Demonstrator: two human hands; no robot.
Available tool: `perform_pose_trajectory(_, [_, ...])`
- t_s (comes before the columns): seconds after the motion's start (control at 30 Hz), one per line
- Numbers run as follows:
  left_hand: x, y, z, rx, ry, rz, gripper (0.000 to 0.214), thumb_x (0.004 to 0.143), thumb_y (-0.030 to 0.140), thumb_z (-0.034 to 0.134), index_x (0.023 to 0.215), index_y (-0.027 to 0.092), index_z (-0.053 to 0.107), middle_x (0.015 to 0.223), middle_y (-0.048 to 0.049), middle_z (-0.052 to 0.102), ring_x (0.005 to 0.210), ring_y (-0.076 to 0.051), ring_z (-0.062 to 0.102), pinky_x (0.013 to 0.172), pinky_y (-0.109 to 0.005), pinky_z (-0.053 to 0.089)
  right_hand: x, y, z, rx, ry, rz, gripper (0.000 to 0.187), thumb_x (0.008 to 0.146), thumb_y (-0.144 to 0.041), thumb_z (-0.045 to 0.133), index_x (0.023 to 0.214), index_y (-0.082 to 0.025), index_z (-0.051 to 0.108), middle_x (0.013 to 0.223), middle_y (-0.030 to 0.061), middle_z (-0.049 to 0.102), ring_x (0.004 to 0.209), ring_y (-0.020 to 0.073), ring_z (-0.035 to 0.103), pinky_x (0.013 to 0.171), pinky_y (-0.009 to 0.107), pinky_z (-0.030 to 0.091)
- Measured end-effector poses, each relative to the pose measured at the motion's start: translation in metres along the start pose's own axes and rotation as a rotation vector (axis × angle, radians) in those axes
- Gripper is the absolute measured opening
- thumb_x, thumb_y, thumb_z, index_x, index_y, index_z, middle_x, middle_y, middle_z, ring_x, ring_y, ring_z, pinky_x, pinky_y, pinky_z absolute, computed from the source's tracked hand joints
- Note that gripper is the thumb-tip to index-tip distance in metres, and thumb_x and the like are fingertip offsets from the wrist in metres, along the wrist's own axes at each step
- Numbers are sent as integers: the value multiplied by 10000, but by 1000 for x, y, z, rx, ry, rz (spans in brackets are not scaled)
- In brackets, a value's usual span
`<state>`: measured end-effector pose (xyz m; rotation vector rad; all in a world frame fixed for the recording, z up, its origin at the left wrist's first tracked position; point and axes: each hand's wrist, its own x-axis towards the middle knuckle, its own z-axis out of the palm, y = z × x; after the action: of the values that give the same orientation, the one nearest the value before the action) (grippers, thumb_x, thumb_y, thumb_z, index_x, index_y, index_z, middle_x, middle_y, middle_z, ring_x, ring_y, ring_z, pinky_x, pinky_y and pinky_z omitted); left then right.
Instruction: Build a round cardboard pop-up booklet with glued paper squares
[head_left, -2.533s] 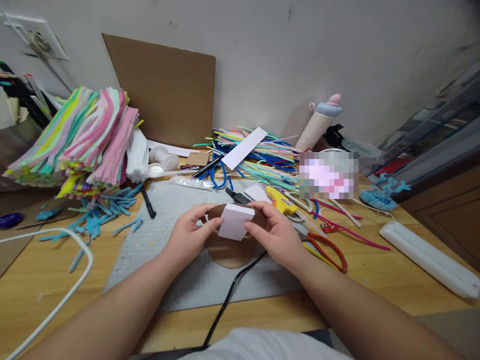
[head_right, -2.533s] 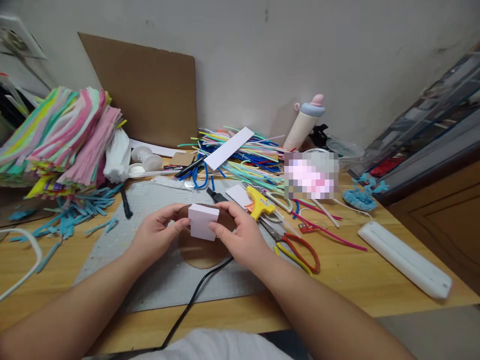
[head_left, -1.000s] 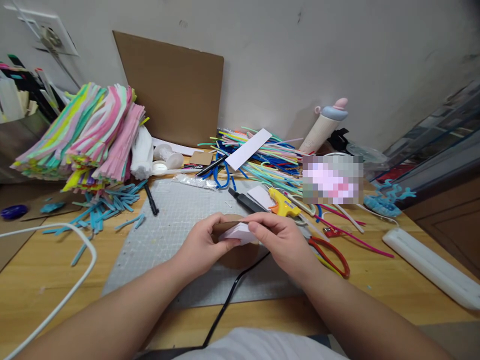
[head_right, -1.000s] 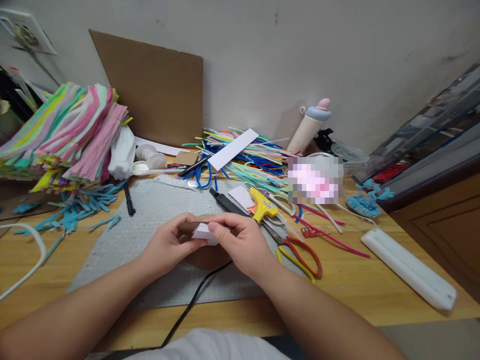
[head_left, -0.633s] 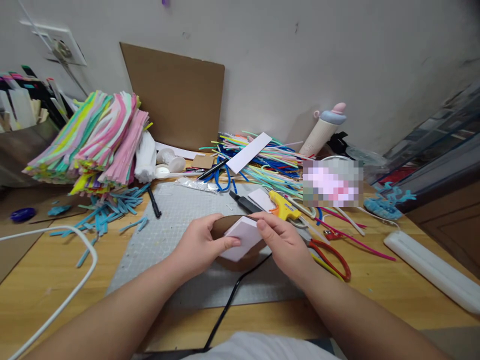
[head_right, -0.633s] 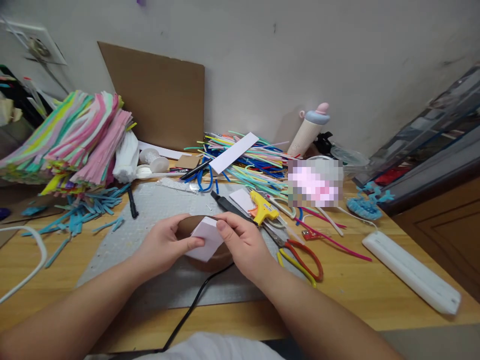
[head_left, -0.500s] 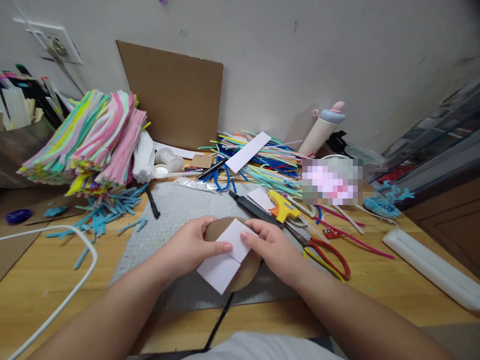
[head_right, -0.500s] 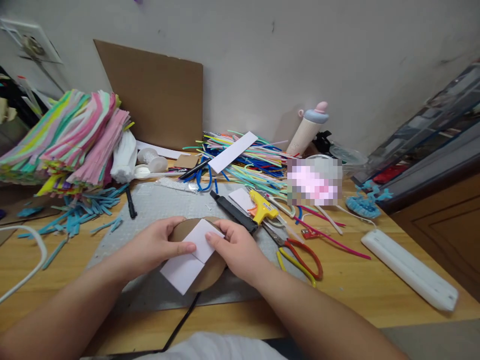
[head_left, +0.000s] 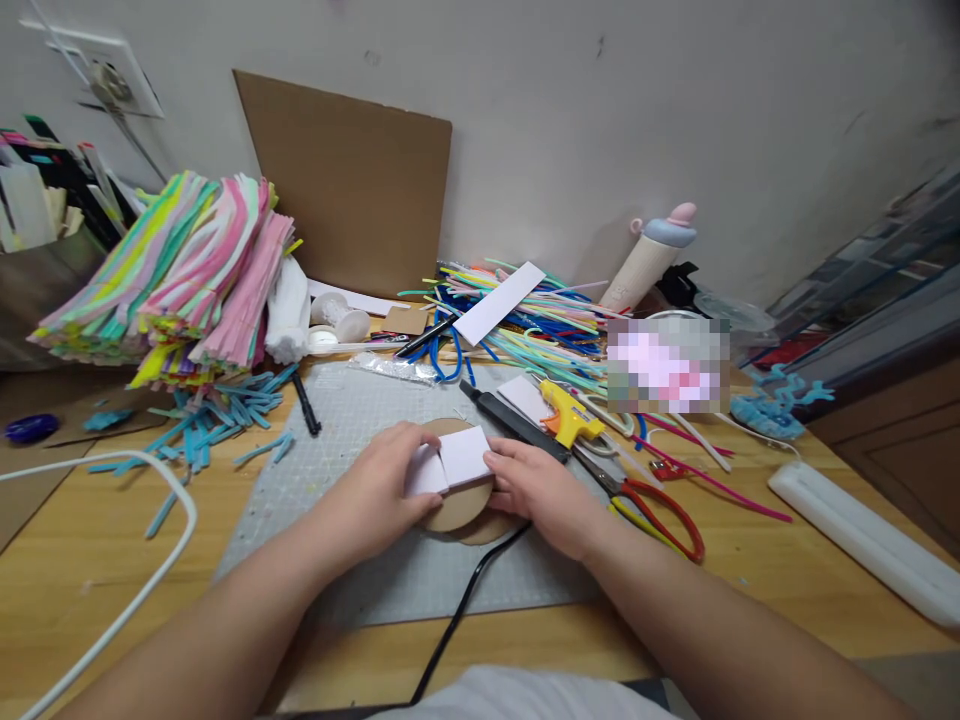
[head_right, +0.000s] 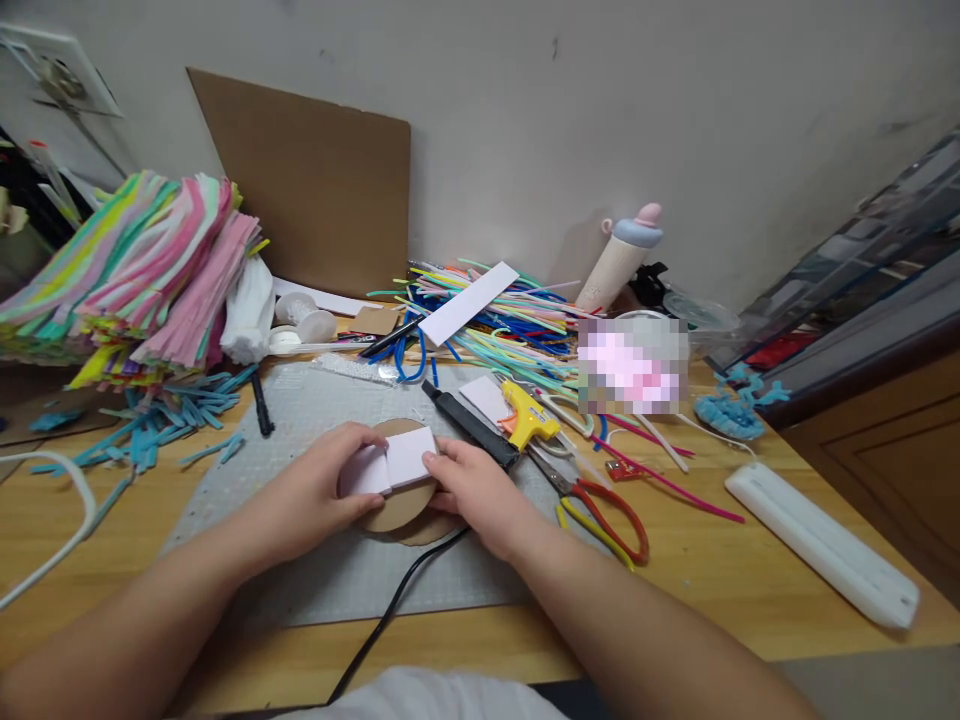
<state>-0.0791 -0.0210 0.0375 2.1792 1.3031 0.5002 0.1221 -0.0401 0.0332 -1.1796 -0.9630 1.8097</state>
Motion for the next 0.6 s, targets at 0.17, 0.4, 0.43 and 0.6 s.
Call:
perform_pose_trajectory(0.17, [-2,-7,-12,111,-59,-21,485,711,238,706,1172,233,554,1220,-78,596,1142,-315,507,977,-482,345,-16,-39,-49,-661,371,-296,355,830,-502,567,771,-168,675,681,42,686,573,164,636,517,262,446])
perform_pose_trajectory(0.4, [5,2,8,146,65,89,459,799,383,664,1226,268,541,1292,-70,570,1222,-294,472,1009,-479,282,-2,-54,-107,-1187,521,-124,238,876,-363,483,905,-219,670,586,0,649,517,159,587,486,245,367])
perform_pose_trajectory(0.43, [7,3,11,149,57,109,396,809,361,657,1183,273,562,1268,-59,588,1203,-282,489,1000,-473,283,1,-52,-109,-1185,476,-96,241,879,-359,480,924,-226,676,592,-3,652,509,155,594,478,240,366])
perform_pose_trajectory(0.6, [7,3,20,178,54,180,165,847,272,618,1012,267,605,1249,-33,601,1173,-238,508,964,-440,281,5,-44,-101,-1189,313,28,309,910,-416,444,1037,-263,681,554,-16,647,424,145,600,419,224,351])
